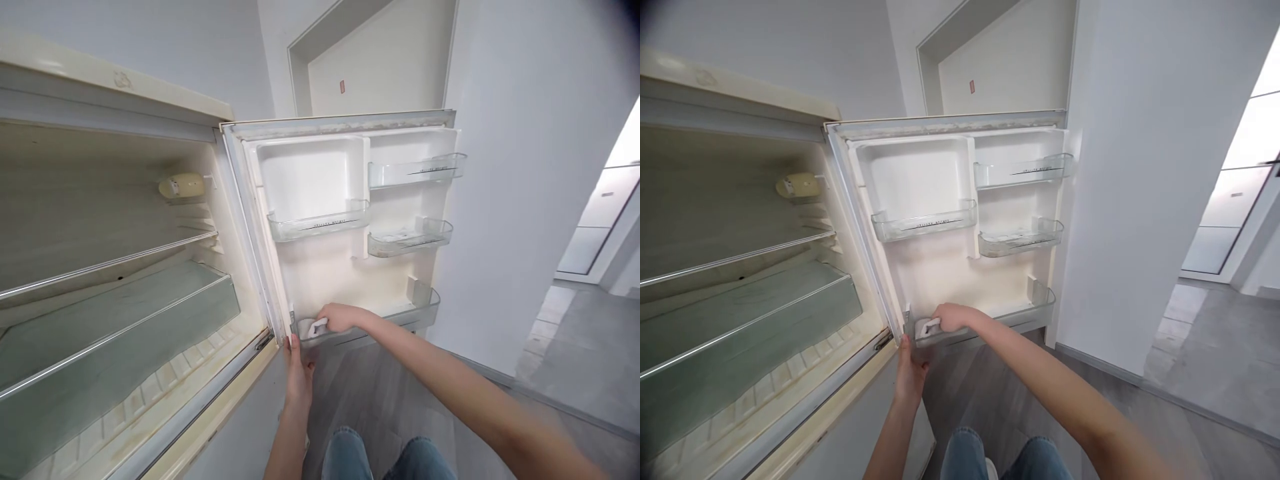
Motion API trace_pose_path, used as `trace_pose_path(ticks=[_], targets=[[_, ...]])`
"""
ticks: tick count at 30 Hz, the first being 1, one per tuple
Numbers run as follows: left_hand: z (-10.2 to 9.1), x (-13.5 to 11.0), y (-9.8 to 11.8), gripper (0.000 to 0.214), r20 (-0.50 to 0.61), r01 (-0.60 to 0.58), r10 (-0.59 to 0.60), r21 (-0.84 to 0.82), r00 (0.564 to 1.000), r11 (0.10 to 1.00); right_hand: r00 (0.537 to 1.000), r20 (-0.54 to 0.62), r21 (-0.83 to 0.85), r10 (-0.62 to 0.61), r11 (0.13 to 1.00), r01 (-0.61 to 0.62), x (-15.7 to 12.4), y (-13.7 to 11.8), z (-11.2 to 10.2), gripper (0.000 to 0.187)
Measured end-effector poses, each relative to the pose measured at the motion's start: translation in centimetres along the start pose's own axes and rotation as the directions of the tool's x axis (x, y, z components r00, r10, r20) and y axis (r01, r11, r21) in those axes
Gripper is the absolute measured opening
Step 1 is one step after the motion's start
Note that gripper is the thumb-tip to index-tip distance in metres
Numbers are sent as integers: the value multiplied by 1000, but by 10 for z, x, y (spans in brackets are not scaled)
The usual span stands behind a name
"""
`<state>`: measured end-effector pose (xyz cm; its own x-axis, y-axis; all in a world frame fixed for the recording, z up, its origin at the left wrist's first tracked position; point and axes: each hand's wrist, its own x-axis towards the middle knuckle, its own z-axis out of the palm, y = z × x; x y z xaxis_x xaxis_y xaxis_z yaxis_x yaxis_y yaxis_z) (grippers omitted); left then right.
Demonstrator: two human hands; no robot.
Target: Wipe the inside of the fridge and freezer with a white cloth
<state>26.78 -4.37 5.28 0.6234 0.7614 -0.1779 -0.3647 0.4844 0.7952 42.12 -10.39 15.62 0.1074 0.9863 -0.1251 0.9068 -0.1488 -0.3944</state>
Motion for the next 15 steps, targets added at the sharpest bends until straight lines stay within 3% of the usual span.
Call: trace_pose_path(ticks=[6, 15], targets=[[1, 3, 2, 70, -47, 14, -14, -4, 999, 1000, 991, 96, -2, 92, 996, -92, -6, 28, 0, 35], [0, -1, 3, 65, -16, 3, -3, -14, 1000, 1000, 946, 2, -87, 324, 942, -323, -75, 101, -26, 48]])
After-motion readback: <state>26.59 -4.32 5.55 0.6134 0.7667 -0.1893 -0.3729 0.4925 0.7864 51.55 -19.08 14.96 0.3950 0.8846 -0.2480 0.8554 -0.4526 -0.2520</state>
